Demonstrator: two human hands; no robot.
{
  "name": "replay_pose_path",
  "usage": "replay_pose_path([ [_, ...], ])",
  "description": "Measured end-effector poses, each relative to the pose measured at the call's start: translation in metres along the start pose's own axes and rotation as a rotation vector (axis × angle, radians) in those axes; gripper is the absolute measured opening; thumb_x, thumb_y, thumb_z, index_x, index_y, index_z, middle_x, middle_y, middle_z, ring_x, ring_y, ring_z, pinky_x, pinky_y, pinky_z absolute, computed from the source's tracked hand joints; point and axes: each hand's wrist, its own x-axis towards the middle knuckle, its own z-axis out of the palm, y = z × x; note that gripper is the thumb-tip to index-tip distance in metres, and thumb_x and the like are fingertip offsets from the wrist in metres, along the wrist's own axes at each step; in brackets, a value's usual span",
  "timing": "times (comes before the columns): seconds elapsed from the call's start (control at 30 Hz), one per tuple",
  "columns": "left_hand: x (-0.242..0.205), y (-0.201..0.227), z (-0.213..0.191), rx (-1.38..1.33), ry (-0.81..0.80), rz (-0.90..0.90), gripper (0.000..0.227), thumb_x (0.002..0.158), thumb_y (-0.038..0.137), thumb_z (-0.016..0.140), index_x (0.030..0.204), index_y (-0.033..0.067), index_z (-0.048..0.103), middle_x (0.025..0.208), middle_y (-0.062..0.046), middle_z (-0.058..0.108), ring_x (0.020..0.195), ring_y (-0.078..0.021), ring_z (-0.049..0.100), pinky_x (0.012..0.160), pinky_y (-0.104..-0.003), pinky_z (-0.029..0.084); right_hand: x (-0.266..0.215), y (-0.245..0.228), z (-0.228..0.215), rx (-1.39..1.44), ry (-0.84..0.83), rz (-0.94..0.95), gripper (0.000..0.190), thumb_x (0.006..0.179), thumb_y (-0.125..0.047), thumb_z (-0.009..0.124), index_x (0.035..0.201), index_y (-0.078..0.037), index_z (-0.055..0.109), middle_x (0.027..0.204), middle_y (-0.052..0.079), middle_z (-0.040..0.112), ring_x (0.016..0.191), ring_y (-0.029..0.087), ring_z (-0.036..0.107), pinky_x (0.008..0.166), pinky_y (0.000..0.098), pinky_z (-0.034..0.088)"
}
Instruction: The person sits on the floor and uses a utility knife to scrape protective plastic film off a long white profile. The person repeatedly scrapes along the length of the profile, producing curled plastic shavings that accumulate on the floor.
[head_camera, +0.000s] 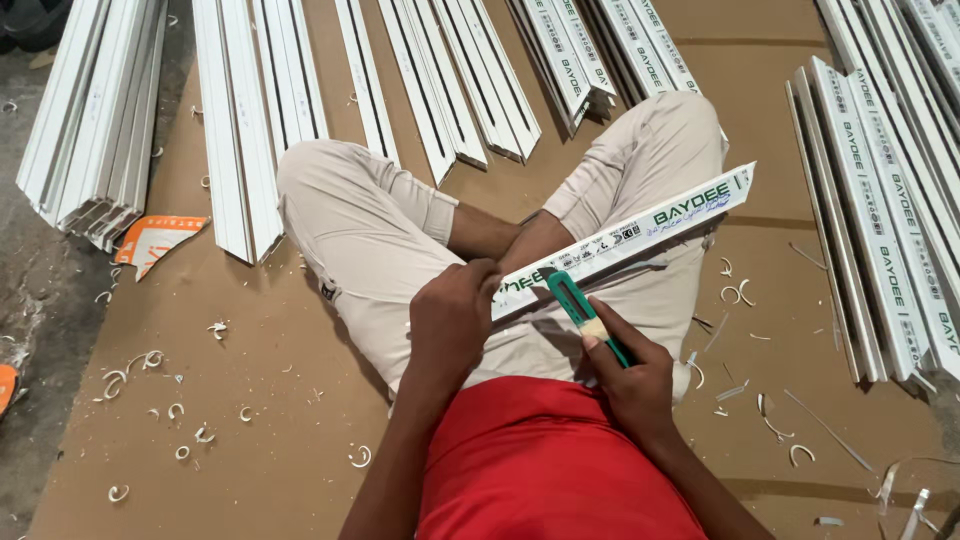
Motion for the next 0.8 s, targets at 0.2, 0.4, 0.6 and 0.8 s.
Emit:
replay_pose_path([
  [0.2,0.001,0.001,-0.012,-0.001,-0.026,0.199,0.014,0.09,0.009,0.069,0.104,0.0071,0.071,0.089,-0.008,0.072,0.083,-0.0277,0.069,0.071,-0.041,0.054,0.0,0.001,0.0,-0.001,0.0,-0.016,0.048,0.094,-0.008,0.067,0.141,-0.009,0.064,0.073,0.002,0.068,0.059,0.006,0.056,0.053,0.0244,0.047],
  [0.4,0.004,-0.005,-0.008,0.101,-0.083,0.281,0.009,0.088,0.014,0.07,0.095,0.0085,0.07,0.087,-0.005,0.071,0.079,-0.025,0.068,0.066,-0.04,0.052,0.0,0.002,-0.001,-0.049,0.013,-0.013,0.048,0.094,-0.007,0.067,0.142,-0.009,0.064,0.074,0.002,0.068,0.06,0.005,0.056,0.054,0.0244,0.048],
  [0.6,0.002,-0.009,-0.003,0.112,-0.097,0.321,0.008,0.095,0.014,0.067,0.099,0.0065,0.067,0.089,-0.006,0.069,0.081,-0.0262,0.067,0.068,-0.041,0.052,0.0,0.004,-0.001,0.022,0.005,-0.004,0.047,0.095,-0.008,0.066,0.142,-0.008,0.064,0.074,0.002,0.069,0.06,0.006,0.057,0.054,0.0241,0.049],
  [0.8,-0.002,-0.009,-0.006,-0.026,-0.112,0.05,0.01,0.098,0.014,0.064,0.103,0.0068,0.068,0.088,-0.011,0.069,0.078,-0.0329,0.067,0.071,-0.044,0.053,0.001,0.005,-0.001,-0.036,0.001,-0.004,0.048,0.094,-0.007,0.067,0.142,-0.009,0.064,0.073,0.002,0.069,0.059,0.006,0.056,0.054,0.025,0.048],
])
